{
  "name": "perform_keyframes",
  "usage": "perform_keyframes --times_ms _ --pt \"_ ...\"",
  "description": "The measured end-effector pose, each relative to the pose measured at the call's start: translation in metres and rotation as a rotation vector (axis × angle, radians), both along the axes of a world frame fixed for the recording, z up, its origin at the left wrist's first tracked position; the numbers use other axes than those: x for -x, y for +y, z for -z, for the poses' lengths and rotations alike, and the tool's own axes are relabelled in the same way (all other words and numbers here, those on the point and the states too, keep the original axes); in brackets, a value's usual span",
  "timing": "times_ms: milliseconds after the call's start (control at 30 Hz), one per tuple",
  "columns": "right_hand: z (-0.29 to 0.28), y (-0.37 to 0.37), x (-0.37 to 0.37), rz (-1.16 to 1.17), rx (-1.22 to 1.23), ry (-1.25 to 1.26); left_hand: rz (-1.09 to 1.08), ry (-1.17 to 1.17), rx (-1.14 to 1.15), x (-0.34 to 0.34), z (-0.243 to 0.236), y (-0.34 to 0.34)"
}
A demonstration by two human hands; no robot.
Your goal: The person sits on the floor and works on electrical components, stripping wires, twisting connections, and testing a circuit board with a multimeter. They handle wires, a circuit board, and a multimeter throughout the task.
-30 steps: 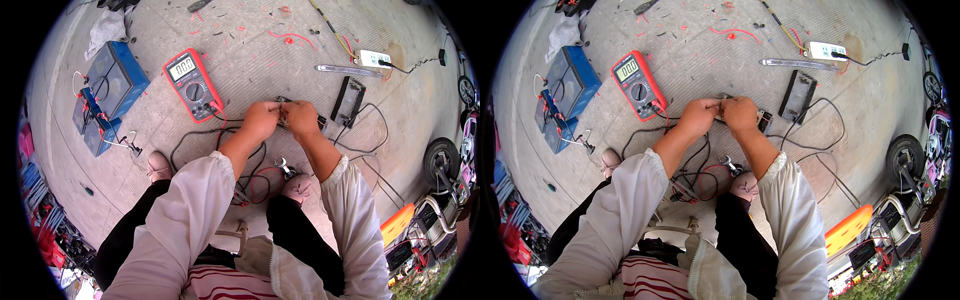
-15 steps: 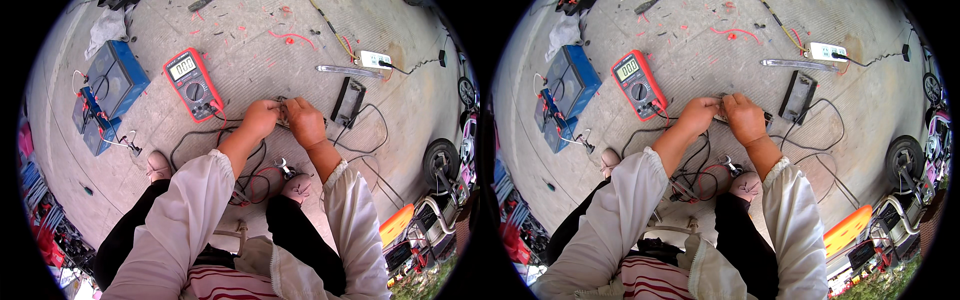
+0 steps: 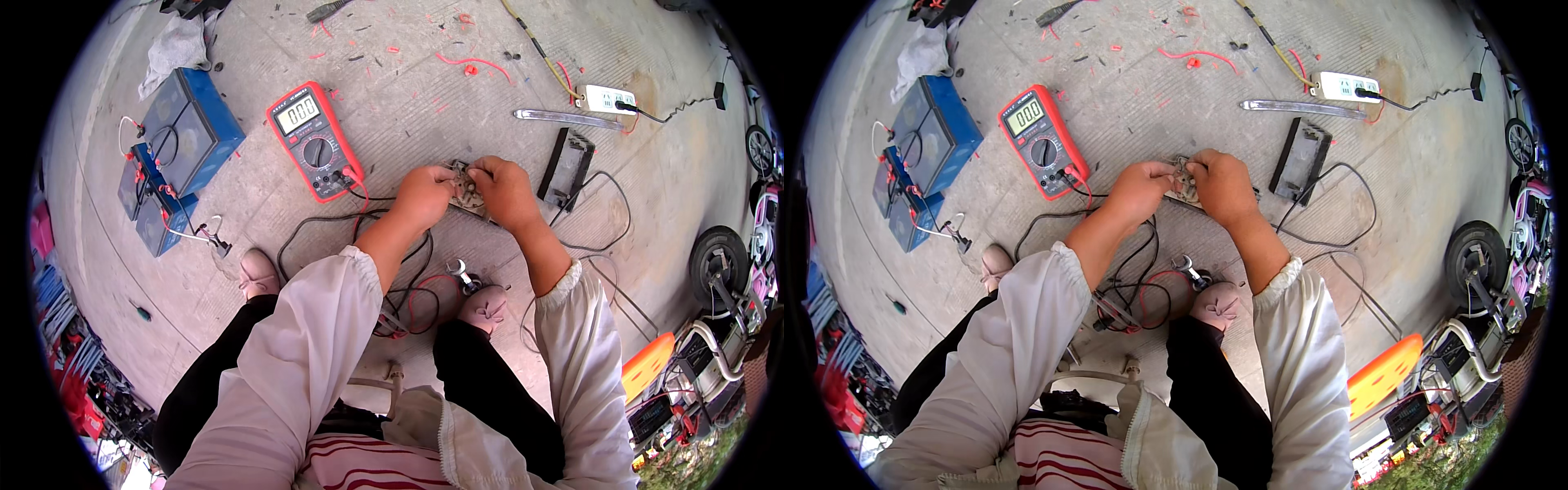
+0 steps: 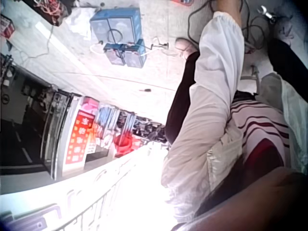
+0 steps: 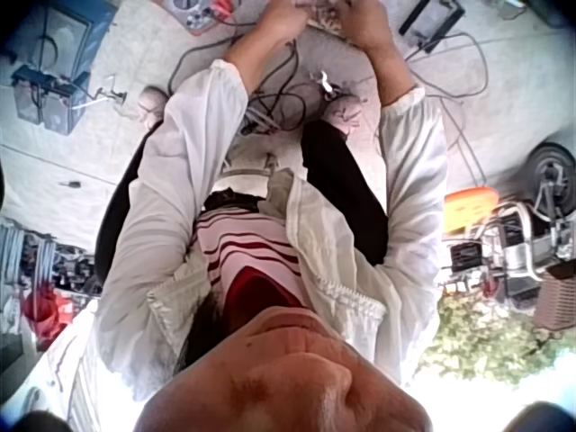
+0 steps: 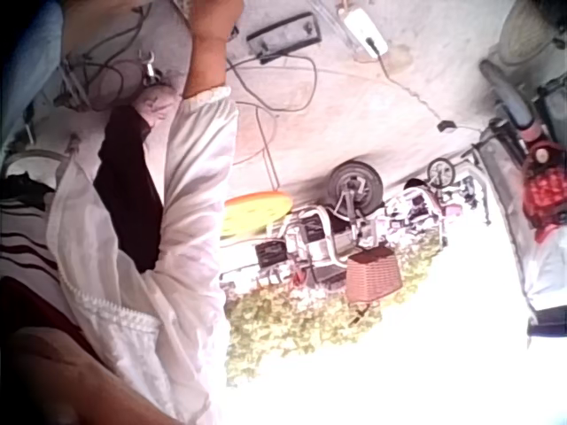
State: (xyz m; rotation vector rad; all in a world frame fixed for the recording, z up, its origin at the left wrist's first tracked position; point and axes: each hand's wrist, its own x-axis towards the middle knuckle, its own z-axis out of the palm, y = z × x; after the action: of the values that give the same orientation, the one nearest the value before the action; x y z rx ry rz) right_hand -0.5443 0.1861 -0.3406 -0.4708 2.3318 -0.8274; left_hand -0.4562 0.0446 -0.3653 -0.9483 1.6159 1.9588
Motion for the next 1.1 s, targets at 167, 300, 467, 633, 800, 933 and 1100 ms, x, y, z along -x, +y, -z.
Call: perform_keyframes --times_ms 167,300,467,633,800,933,1100 --pt "0.002 0.002 0.001 -0.259 0.138 0.081 -0.053 0.01 0.004 -0.001 0.003 0.004" --pt "0.0 -0.002 0.003 -0.349 0.106 0.115 -0.026 -0.001 0.021 0.0 -0.001 0.001" --pt "0.012 0.001 0.0 -0.44 0.044 0.262 -0.018 -0.019 0.005 0.002 -0.008 -0.003" --pt "0.01 -0.002 -0.002 -0.527 -0.039 0.328 0.003 0.003 0.019 -0.001 0.006 -0.007" --pt "0.01 -0.002 0.0 -0.602 -0.05 0.369 0.007 -0.005 -0.028 -0.001 0.004 -0.009" --pt "0.013 -0.002 0.001 -0.625 -0.004 0.419 0.018 -0.023 -0.06 -0.001 0.004 -0.01" --pt "0.014 -0.003 0.0 -0.63 -0.032 0.427 0.006 -0.021 -0.111 -0.004 0.01 -0.011"
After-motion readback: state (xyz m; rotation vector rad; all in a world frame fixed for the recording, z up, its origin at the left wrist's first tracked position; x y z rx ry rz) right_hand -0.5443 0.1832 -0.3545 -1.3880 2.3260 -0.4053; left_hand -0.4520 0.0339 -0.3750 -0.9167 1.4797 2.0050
